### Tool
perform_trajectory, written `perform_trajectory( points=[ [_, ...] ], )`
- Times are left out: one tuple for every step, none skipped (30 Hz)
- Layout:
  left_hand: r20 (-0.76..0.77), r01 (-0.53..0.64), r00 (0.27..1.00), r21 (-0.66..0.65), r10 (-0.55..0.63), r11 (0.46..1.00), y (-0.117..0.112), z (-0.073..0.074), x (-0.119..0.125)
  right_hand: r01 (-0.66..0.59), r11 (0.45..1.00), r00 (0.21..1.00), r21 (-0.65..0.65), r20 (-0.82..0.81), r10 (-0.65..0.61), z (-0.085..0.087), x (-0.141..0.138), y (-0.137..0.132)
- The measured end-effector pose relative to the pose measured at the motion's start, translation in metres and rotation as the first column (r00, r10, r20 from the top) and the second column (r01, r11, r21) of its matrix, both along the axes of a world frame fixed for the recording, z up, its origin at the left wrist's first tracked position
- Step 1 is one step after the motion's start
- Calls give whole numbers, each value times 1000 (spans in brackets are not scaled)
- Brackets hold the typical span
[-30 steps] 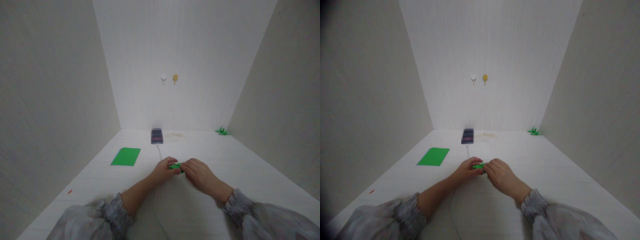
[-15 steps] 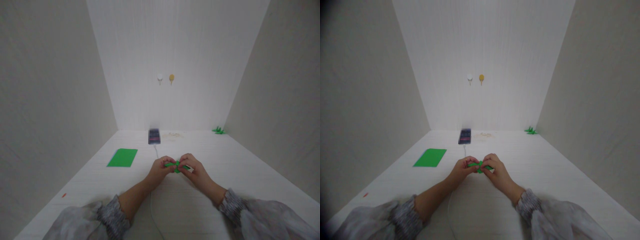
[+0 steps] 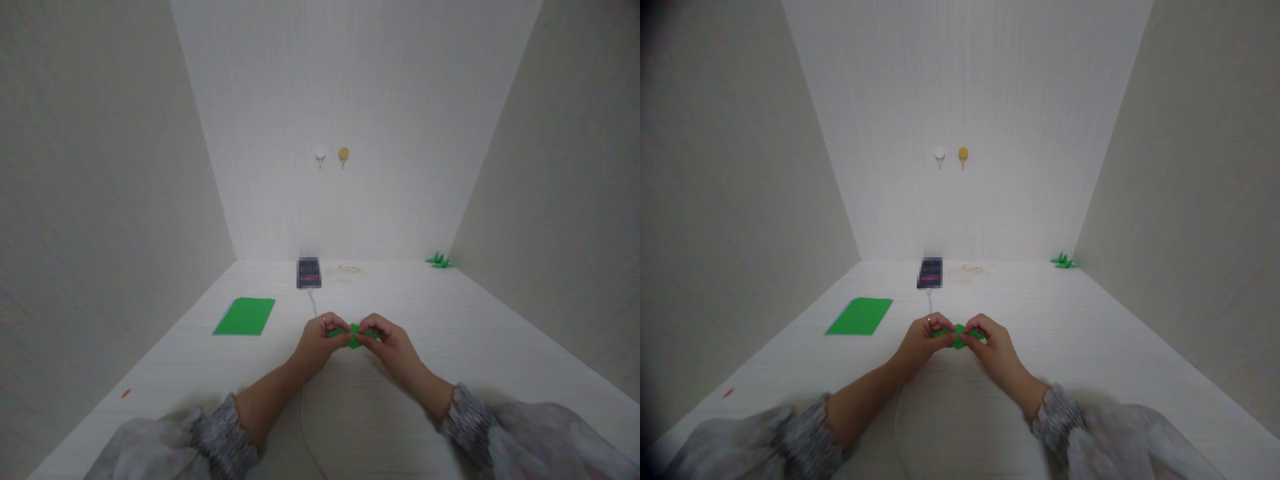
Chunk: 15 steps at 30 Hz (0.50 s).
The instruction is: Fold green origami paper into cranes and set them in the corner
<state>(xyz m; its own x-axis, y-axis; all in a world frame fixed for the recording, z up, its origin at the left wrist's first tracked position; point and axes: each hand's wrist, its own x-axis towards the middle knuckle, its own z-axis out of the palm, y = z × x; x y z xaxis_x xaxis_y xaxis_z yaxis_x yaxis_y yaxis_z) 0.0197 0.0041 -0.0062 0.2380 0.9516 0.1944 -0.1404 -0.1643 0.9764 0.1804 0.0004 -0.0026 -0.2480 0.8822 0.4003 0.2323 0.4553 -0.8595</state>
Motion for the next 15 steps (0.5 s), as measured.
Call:
perform_trajectory(
  points=[
    [-7, 5, 1000, 0, -5, 1000, 0, 0, 0, 17, 1000, 1000, 1, -1, -17, 1, -1, -1],
    [-12, 9, 1000, -1, -9, 1000, 1, 1, 0, 33, 999, 999, 2, -12, -33, 1, -2, -1],
    [-18, 12, 1000, -2, -12, 1000, 1, 1, -1, 47, 999, 998, -3, -34, -47, 2, -2, -2],
    [-28, 11, 1000, 1, -11, 1000, 1, 1, -1, 55, 998, 997, -14, -57, -56, 2, -3, -2],
    [-45, 5, 999, 10, -5, 1000, 1, 2, -1, 59, 998, 996, -27, -72, -61, 3, -4, -2],
    [-74, -1, 997, 25, 2, 1000, 1, 2, -2, 57, 998, 996, -34, -65, -59, 3, -4, -2],
    [-109, -6, 994, 44, 11, 999, 1, 3, -2, 53, 998, 998, -28, -34, -54, 4, -4, -2],
    [-147, -9, 989, 65, 19, 998, 1, 3, -2, 48, 999, 999, -9, 17, -47, 4, -4, -2],
    [-184, -13, 982, 88, 29, 996, 1, 3, -3, 42, 999, 996, 24, 79, -44, 5, -3, -2],
    [-222, -14, 974, 114, 39, 993, 0, 3, -3, 37, 997, 989, 66, 138, -46, 6, -3, -2],
    [-264, -14, 963, 145, 53, 989, 0, 4, -4, 32, 993, 981, 110, 185, -52, 6, -2, -2],
    [-313, -13, 947, 184, 71, 983, -1, 4, -5, 28, 988, 974, 152, 220, -61, 6, -1, -2],
    [-368, -8, 925, 231, 95, 973, -2, 4, -5, 22, 982, 967, 189, 246, -69, 6, 0, -2],
    [-427, 2, 896, 281, 123, 960, -2, 4, -6, 8, 975, 961, 223, 269, -69, 6, 1, -2],
    [-483, 14, 862, 330, 156, 944, -3, 4, -7, -17, 967, 954, 253, 294, -60, 5, 2, -2]
  ],
)
